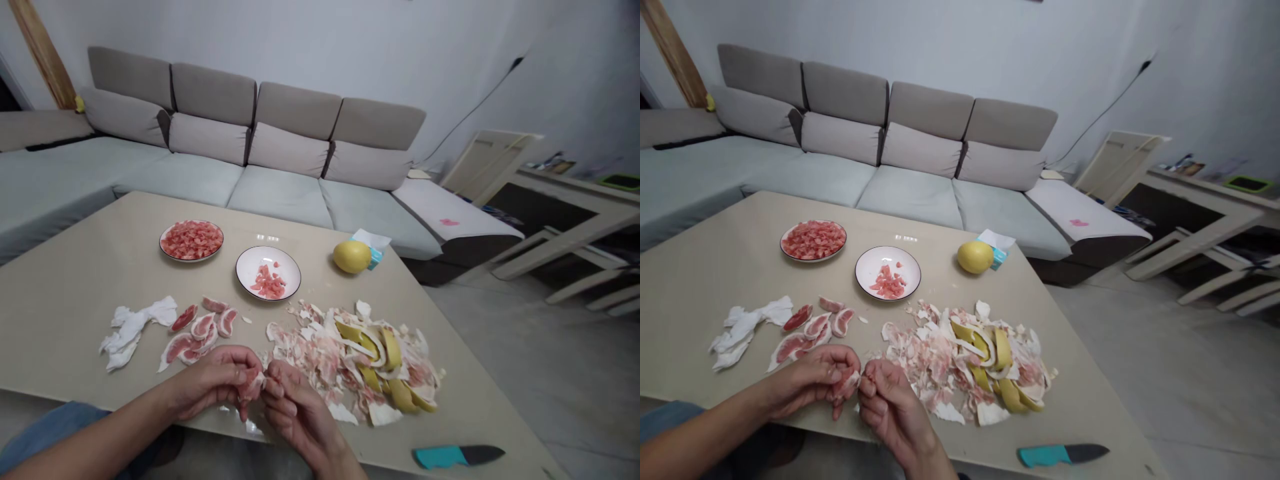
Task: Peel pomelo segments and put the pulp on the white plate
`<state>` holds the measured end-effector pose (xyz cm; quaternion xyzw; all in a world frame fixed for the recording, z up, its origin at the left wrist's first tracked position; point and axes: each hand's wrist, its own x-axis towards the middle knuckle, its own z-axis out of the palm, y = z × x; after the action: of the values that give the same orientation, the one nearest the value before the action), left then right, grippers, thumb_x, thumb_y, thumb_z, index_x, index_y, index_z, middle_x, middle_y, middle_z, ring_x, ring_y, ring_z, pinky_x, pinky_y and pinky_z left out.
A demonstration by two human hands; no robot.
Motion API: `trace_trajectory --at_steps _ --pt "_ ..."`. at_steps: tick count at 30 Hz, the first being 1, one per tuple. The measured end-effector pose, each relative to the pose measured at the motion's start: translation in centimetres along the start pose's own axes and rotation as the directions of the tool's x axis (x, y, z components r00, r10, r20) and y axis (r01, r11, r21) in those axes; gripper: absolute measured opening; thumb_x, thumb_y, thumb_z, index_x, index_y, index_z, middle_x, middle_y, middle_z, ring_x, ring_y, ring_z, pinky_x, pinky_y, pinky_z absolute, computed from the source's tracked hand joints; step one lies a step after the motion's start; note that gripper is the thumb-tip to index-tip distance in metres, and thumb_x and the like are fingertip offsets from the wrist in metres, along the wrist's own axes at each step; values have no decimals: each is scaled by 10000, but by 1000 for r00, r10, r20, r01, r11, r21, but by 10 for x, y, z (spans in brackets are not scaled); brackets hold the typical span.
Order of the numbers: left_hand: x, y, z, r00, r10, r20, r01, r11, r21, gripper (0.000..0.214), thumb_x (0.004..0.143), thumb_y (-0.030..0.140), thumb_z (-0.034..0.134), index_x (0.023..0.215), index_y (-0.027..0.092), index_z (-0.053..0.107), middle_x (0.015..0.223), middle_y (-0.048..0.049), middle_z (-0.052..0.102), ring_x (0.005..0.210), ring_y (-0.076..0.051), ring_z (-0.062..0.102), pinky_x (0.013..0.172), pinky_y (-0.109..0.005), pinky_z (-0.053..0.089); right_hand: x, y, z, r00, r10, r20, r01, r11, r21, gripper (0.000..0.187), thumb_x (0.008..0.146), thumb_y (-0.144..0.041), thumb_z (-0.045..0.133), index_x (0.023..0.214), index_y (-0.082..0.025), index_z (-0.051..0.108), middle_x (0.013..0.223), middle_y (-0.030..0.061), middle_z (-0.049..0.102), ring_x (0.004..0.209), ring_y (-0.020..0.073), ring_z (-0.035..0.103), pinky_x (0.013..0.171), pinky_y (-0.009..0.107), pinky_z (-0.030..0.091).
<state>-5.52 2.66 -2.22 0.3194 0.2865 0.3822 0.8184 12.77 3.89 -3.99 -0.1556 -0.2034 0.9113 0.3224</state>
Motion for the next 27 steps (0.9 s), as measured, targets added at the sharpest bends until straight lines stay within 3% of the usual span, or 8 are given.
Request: trace_trajectory --at_steps 9,12,15,16,18,20,21,27 --pt "2 0 -7 996 47 -80 -51 998 -44 109 766 192 671 828 103 661 696 -79 647 581 -131 556 572 -283 522 0 -8 -1 997 -60 -48 64 994 84 250 707 -250 807 756 -156 579 570 -88 306 460 41 169 418 100 270" --pt "3 2 -7 994 49 -100 -52 998 -23 119 794 198 672 871 107 671 748 -69 648 619 -128 572 622 -286 522 0 -10 -3 987 -90 -134 89 996 -15 246 717 -286 799 750 -143 602 589 -63 394 474 39 251 438 120 289" --pt "3 4 -5 989 43 -143 -39 999 32 154 800 235 700 898 118 680 830 -58 648 690 -133 611 708 -288 515 1 -12 -6 957 -160 -240 99 964 -249 275 727 -340 786 788 -135 614 665 -31 485 510 41 342 479 143 322" --pt "2 4 -5 986 41 -164 -34 998 46 175 790 251 717 907 126 682 865 -59 653 715 -136 621 739 -295 513 4 -15 -7 944 -196 -265 93 929 -357 287 734 -360 774 824 -138 617 678 -31 497 517 44 364 492 153 333" --pt "1 5 -5 978 45 -202 -32 997 70 221 756 275 757 917 141 684 929 -60 659 751 -143 632 799 -326 514 15 -24 -10 906 -314 -285 68 771 -634 318 757 -404 728 905 -146 614 672 -36 509 523 63 409 504 177 354" --pt "1 6 -6 970 61 -237 -40 995 93 262 724 289 787 921 150 686 941 -54 656 775 -151 632 844 -366 513 35 -39 -14 850 -475 -227 18 457 -889 335 787 -446 652 942 -152 610 649 -34 523 533 99 455 502 208 378" --pt "2 5 -7 965 73 -252 -48 993 104 278 711 297 797 919 150 687 919 -46 652 784 -155 630 861 -381 510 48 -48 -15 831 -520 -196 19 379 -925 323 775 -430 655 937 -154 610 657 -30 537 555 114 478 523 225 396" --pt "10 1 -18 947 166 -276 -102 967 234 325 663 346 821 863 144 663 733 -3 627 730 -165 624 801 -344 487 122 -92 -18 751 -656 -78 -13 104 -994 269 736 -236 639 996 -166 633 733 3 627 657 155 544 664 275 424"
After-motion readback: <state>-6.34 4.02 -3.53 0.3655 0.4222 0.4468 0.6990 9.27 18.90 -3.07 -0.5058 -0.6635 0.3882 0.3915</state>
